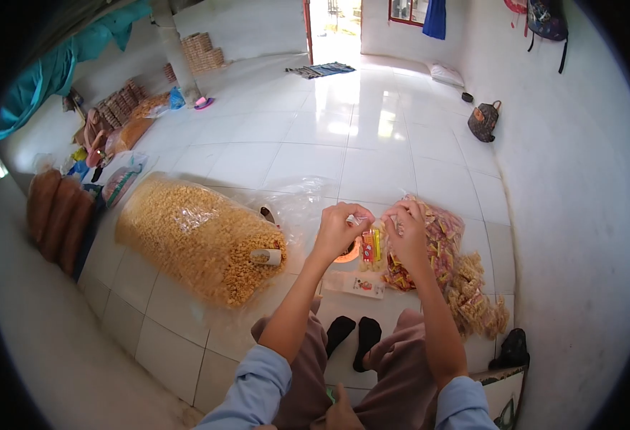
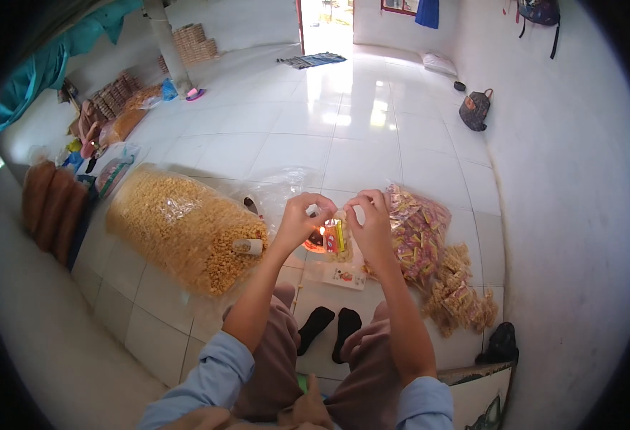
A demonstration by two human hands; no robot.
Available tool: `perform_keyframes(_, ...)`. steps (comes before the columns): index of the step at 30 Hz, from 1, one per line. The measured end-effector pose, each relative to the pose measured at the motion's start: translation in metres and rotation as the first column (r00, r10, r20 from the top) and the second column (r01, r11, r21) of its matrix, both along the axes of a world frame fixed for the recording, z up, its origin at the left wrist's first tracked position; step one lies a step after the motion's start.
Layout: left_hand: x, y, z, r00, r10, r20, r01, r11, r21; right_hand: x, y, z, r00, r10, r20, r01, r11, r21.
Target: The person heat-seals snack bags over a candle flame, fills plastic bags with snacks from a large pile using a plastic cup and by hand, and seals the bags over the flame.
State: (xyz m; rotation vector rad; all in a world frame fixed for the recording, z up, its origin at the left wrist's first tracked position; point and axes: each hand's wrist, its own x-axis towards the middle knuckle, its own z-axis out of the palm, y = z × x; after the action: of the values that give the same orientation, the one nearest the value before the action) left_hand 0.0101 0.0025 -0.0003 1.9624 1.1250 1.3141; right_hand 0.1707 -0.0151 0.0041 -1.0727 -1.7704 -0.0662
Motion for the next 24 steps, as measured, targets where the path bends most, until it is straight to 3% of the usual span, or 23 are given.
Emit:
perform_keyframes(1,-0.003,-0.001,0.002,0.999,-0.032,0.037,0.036,0.992,-0.118,0.002,0.004,-0.006,0.997,0.048,-0.066,-0.054,0.994,-0.093)
perform_keyframes(2,-0.007,0.001,0.0,0.999,-0.019,0.035,0.023,0.993,-0.113,0.002,0.008,-0.011,0.987,0.091,-0.135,-0.115,0.976,-0.183)
perform_keyframes(3,-0.011,0.002,-0.001,0.995,-0.034,0.095,0.052,0.978,-0.204,0.001,0.012,-0.014,0.985,0.104,-0.137,-0.128,0.975,-0.182)
perform_keyframes(5,-0.018,0.005,-0.01,0.987,-0.03,0.156,0.078,0.948,-0.309,-0.001,0.017,-0.026,0.83,0.138,-0.541,-0.466,0.705,-0.535)
perform_keyframes(8,-0.026,0.01,-0.022,0.996,-0.05,0.08,0.076,0.926,-0.37,-0.008,0.023,-0.04,0.717,0.12,-0.687,-0.603,0.602,-0.524)
perform_keyframes(10,-0.028,0.02,-0.046,0.994,-0.011,0.105,0.042,0.952,-0.302,-0.015,0.03,-0.056,0.677,0.018,-0.736,-0.62,0.552,-0.557)
perform_keyframes(12,-0.031,0.029,-0.073,0.988,0.002,0.153,0.06,0.913,-0.403,-0.022,0.039,-0.084,0.631,-0.107,-0.768,-0.635,0.496,-0.592)
perform_keyframes(14,-0.034,0.035,-0.109,0.979,0.02,0.201,0.089,0.851,-0.517,-0.025,0.046,-0.123,0.434,-0.181,-0.882,-0.746,0.477,-0.465)
perform_keyframes(19,-0.045,0.043,-0.204,0.947,0.156,0.281,0.063,0.768,-0.638,-0.026,0.055,-0.211,0.506,-0.326,-0.799,-0.682,0.416,-0.601)
perform_keyframes(21,-0.046,0.046,-0.226,0.96,0.154,0.233,0.058,0.706,-0.706,-0.029,0.059,-0.233,0.507,-0.374,-0.777,-0.661,0.41,-0.629)
perform_keyframes(24,-0.042,0.048,-0.25,0.974,0.121,0.192,0.07,0.645,-0.761,-0.034,0.062,-0.252,0.491,-0.316,-0.812,-0.73,0.36,-0.581)
